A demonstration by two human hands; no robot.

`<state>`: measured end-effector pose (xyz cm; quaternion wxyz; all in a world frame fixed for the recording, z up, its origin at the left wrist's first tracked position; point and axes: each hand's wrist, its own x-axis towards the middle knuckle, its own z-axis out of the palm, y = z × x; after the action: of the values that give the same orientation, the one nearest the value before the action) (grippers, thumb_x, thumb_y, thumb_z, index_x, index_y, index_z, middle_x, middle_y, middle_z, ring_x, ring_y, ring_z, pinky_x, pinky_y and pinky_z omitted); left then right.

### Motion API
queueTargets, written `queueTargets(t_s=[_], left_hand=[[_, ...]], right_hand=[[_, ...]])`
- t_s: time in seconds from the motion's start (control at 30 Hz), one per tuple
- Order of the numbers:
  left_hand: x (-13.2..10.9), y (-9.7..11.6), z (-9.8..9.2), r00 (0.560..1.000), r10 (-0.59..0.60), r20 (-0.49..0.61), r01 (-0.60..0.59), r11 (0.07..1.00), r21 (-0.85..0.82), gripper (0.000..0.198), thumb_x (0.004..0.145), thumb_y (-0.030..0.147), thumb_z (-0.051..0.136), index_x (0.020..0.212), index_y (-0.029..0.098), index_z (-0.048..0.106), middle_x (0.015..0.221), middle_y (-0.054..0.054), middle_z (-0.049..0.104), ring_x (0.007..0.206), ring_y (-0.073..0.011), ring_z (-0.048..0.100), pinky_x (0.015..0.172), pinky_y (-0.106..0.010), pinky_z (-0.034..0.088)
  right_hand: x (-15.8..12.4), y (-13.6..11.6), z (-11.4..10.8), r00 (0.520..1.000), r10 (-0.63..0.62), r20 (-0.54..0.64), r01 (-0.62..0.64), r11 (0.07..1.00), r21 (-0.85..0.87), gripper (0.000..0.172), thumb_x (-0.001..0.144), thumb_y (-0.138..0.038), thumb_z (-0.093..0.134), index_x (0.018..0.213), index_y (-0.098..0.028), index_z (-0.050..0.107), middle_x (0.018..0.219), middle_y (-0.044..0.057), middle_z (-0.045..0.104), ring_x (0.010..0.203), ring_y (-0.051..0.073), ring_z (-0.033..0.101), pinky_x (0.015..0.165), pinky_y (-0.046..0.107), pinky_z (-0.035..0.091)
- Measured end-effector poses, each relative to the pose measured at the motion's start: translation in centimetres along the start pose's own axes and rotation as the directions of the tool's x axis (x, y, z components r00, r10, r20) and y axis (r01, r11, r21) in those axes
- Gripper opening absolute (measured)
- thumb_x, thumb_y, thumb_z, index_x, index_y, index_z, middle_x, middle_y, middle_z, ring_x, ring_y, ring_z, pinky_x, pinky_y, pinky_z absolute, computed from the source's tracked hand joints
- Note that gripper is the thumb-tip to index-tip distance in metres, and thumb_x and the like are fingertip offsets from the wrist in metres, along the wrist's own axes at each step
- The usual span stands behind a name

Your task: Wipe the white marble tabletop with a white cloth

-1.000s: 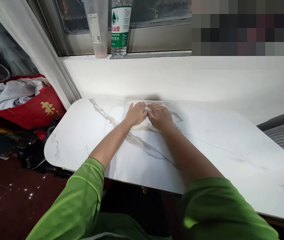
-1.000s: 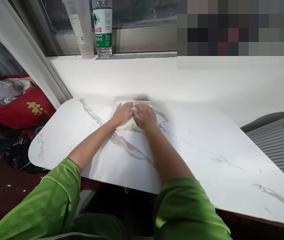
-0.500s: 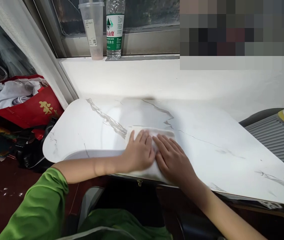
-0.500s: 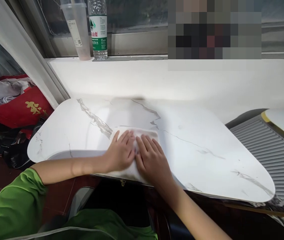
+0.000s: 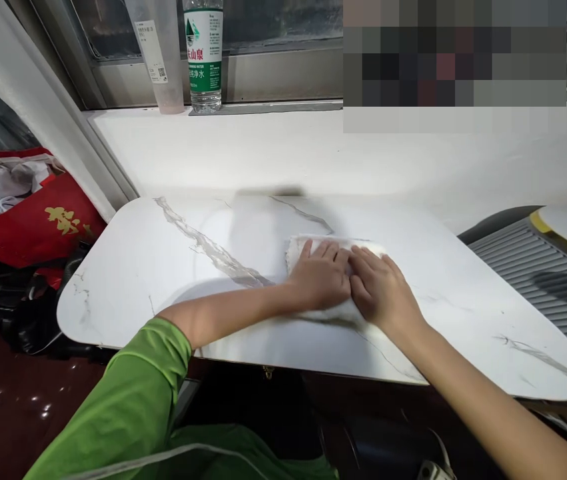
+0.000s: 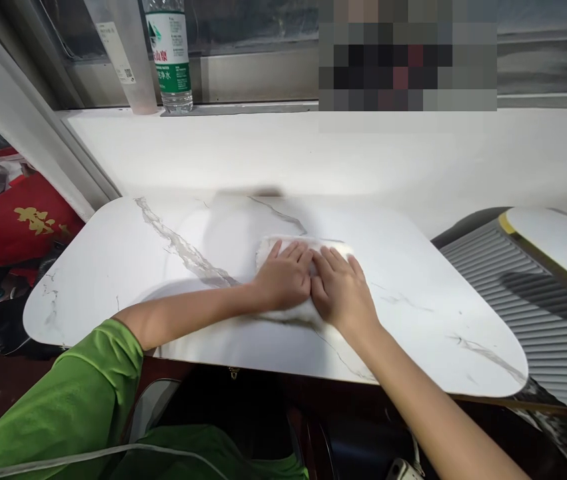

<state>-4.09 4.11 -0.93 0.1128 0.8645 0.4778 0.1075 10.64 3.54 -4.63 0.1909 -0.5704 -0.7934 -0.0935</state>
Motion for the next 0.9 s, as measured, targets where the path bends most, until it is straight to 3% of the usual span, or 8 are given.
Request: queueTargets(t_s=[0.27,0.4,0.53,0.67,0.77,0.9], left_hand=[[8.1,-7.8,-2.0,0.994,-0.107,-0.037,0.109,0.991,0.073,0.051,0.098,0.019,0.025,0.147,0.005,0.036,0.156,-0.013,0.037,0.147,-0.0205,0.029,0.123,-0.043,0.013],[9.2,-9.7,-2.4,0.988,-0.148,-0.043,0.152,0.983,0.107,0.053,0.099,0.02,0.023,0.148,0.003,0.033,0.158,-0.013,0.034,0.148,-0.0207,0.026,0.123,-0.043,0.012],[8.4,-9.5,-2.1,0.991,-0.133,-0.026,0.136,0.982,0.134,0.054,0.101,0.023,0.021,0.15,0.003,0.031,0.16,-0.013,0.029,0.149,-0.0209,0.023,0.124,-0.044,0.01],[5.7,-8.7,-2.3,0.994,-0.108,0.003,0.106,0.983,0.151,0.054,0.102,0.024,0.019,0.151,0.004,0.028,0.161,-0.011,0.026,0.15,-0.0201,0.02,0.124,-0.043,0.01],[2.3,-8.0,-2.7,0.997,-0.078,0.024,0.073,0.984,0.16,0.053,0.103,0.025,0.019,0.151,0.005,0.029,0.161,-0.011,0.027,0.15,-0.0194,0.021,0.124,-0.043,0.01],[-4.4,-6.4,-3.3,0.999,0.016,0.049,-0.024,0.985,0.172,0.052,0.103,0.026,0.025,0.15,0.004,0.031,0.16,-0.011,0.03,0.15,-0.021,0.022,0.124,-0.043,0.011]], right_hand=[[12.9,0.9,5.2,0.997,-0.077,-0.009,0.078,0.993,0.084,0.046,0.086,-0.017,0.032,0.118,-0.011,0.063,0.118,0.018,0.068,0.113,0.03,0.06,0.098,0.044,0.043],[15.4,0.7,6.7,0.999,-0.047,-0.003,0.048,0.992,0.114,0.047,0.085,-0.017,0.032,0.12,-0.013,0.063,0.122,0.017,0.067,0.113,0.029,0.059,0.098,0.045,0.041],[14.2,0.6,6.7,0.997,-0.069,-0.032,0.072,0.991,0.117,0.049,0.087,-0.02,0.032,0.127,-0.013,0.06,0.133,0.017,0.061,0.124,0.029,0.054,0.103,0.047,0.039],[11.2,-1.2,5.2,0.998,-0.056,-0.014,0.057,0.995,0.078,0.05,0.092,-0.022,0.03,0.133,-0.01,0.057,0.138,0.018,0.058,0.13,0.03,0.05,0.108,0.05,0.037],[7.9,-3.8,3.5,0.999,-0.038,0.011,0.037,0.999,0.018,0.052,0.094,-0.023,0.029,0.135,-0.005,0.054,0.14,0.02,0.056,0.131,0.031,0.049,0.11,0.051,0.036],[2.1,-7.9,0.9,0.998,-0.061,0.018,0.062,0.997,-0.048,0.054,0.096,-0.025,0.025,0.136,0.002,0.052,0.139,0.024,0.054,0.132,0.035,0.049,0.11,0.052,0.035]])
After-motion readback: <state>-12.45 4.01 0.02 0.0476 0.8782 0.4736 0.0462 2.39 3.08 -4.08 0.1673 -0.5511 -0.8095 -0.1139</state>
